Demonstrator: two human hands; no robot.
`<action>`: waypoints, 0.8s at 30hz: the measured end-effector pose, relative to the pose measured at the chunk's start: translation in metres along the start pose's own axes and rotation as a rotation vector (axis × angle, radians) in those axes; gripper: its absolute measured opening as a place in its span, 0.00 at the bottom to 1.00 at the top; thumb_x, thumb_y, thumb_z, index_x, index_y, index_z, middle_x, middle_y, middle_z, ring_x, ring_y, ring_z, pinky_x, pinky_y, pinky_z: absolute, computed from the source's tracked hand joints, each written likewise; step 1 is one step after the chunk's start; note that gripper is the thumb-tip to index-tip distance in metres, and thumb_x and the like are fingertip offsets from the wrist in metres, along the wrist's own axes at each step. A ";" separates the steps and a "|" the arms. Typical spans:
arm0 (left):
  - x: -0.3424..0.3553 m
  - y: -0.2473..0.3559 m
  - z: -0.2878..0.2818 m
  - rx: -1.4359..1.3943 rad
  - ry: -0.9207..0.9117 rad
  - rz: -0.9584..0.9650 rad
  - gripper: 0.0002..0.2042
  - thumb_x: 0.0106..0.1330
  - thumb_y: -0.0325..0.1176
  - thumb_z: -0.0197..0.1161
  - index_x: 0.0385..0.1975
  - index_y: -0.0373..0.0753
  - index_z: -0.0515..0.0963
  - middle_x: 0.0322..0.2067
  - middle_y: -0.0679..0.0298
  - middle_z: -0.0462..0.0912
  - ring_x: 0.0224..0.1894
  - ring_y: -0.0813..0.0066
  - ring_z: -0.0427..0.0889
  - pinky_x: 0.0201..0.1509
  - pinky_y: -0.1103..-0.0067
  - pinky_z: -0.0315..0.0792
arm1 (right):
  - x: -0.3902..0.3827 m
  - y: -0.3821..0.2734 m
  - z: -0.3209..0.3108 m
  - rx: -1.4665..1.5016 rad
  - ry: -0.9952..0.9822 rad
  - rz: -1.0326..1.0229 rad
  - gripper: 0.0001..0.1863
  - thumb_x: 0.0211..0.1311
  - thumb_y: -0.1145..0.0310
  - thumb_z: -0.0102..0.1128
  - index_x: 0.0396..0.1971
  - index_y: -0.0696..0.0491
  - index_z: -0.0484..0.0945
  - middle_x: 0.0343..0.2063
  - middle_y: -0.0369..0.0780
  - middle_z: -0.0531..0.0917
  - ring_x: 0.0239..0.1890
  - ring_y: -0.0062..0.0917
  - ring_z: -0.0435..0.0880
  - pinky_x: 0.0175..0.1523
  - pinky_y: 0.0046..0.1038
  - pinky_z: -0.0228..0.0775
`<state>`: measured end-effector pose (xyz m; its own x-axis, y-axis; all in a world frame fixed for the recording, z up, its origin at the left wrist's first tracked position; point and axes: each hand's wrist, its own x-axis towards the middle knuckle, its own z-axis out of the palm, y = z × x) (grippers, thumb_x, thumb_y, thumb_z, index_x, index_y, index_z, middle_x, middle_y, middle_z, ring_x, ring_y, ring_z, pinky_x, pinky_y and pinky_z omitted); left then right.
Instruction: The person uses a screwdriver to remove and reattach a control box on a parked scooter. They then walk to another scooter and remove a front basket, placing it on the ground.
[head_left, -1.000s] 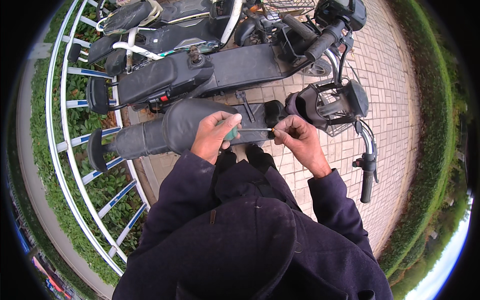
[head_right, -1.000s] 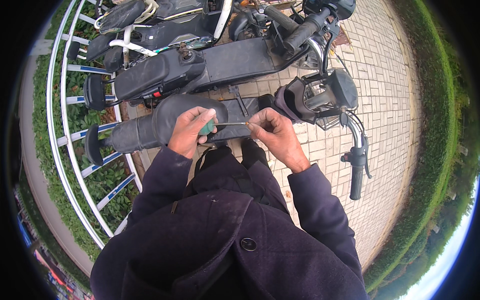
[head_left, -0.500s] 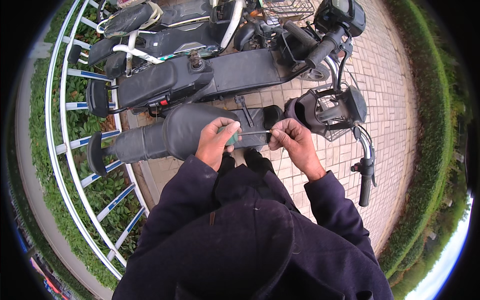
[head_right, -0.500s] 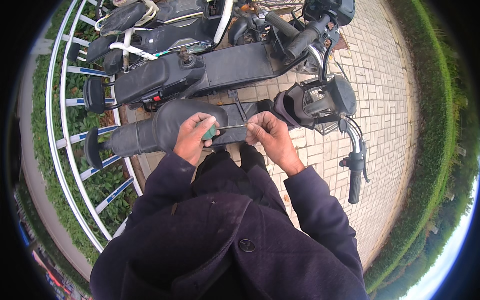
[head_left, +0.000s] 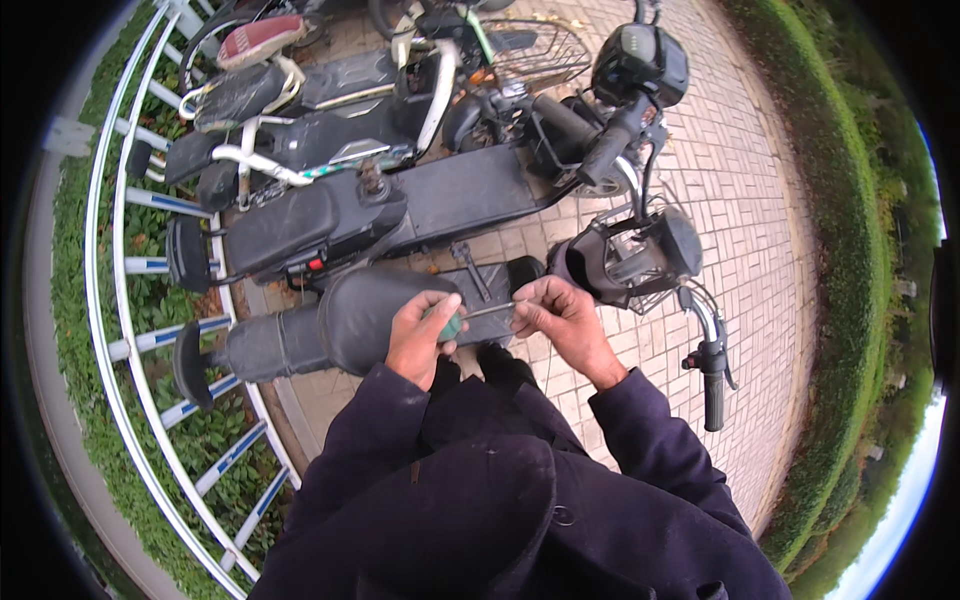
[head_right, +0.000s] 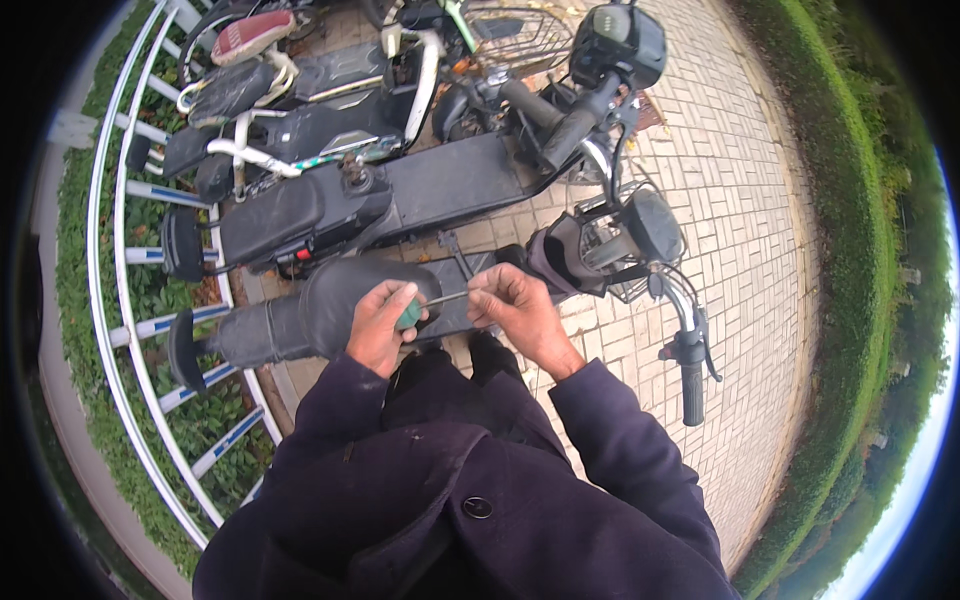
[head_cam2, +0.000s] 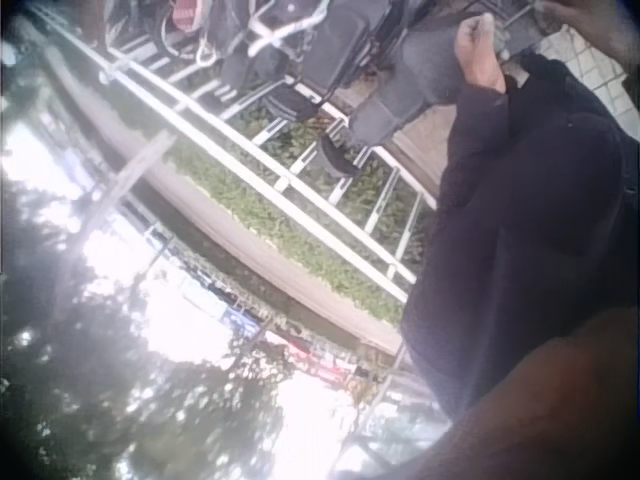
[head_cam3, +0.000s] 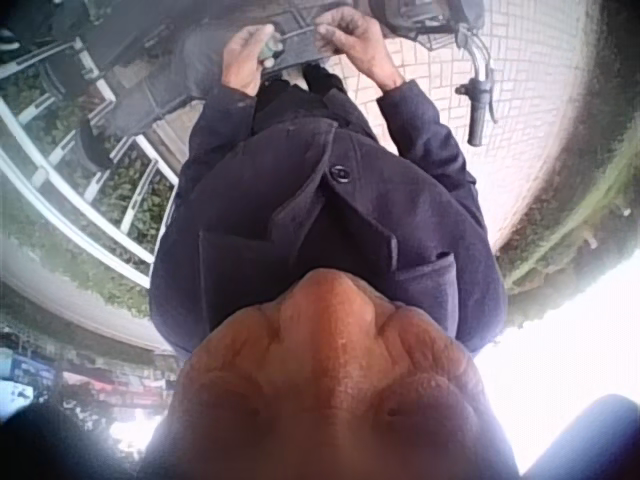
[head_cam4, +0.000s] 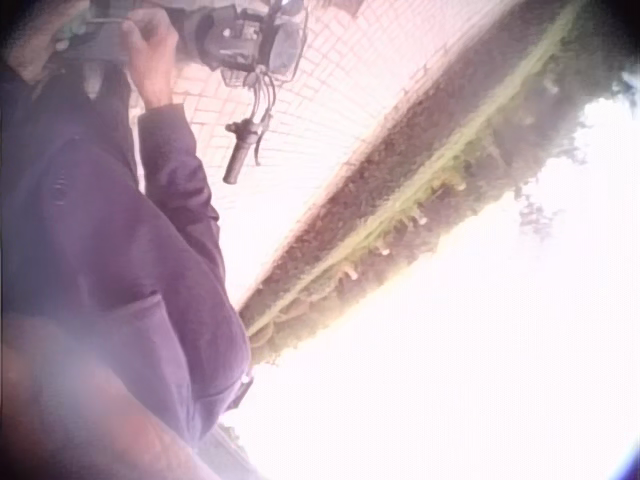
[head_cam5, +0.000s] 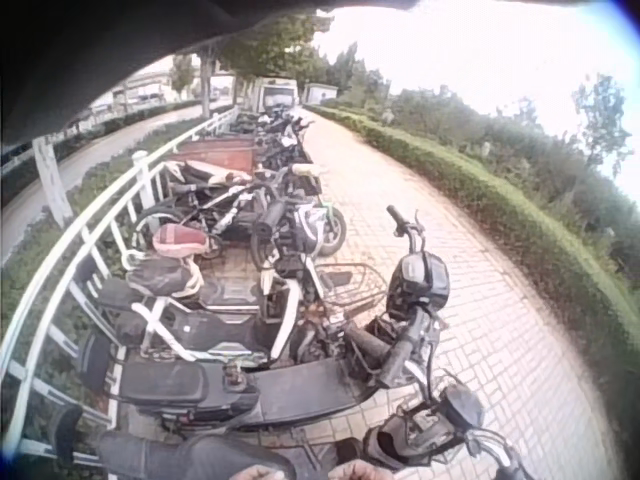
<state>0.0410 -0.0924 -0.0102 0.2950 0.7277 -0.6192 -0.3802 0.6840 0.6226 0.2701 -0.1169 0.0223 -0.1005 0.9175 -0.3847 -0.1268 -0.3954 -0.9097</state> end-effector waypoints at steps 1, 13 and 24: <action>0.001 0.001 0.000 -0.006 0.002 -0.003 0.09 0.72 0.37 0.66 0.40 0.38 0.77 0.34 0.65 0.82 0.33 0.79 0.80 0.27 0.84 0.67 | 0.001 0.000 0.000 0.008 0.009 0.003 0.07 0.71 0.73 0.62 0.43 0.60 0.78 0.32 0.38 0.85 0.34 0.20 0.87 0.41 0.23 0.83; 0.007 0.014 0.007 -0.012 -0.045 0.131 0.09 0.72 0.35 0.66 0.40 0.38 0.75 0.33 0.66 0.81 0.34 0.80 0.80 0.27 0.84 0.67 | 0.016 -0.022 0.006 0.159 -0.026 -0.012 0.06 0.71 0.74 0.63 0.40 0.60 0.78 0.34 0.39 0.85 0.36 0.24 0.88 0.42 0.28 0.85; 0.005 0.060 0.019 0.058 -0.367 0.012 0.15 0.77 0.40 0.57 0.53 0.35 0.73 0.42 0.61 0.79 0.40 0.75 0.80 0.32 0.83 0.68 | 0.020 -0.079 0.008 0.139 0.029 -0.014 0.09 0.71 0.72 0.63 0.44 0.61 0.78 0.33 0.39 0.85 0.34 0.24 0.87 0.40 0.27 0.84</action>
<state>0.0361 -0.0467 0.0335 0.5898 0.6982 -0.4058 -0.3377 0.6697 0.6614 0.2704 -0.0677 0.0873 -0.0696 0.9229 -0.3787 -0.2633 -0.3832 -0.8854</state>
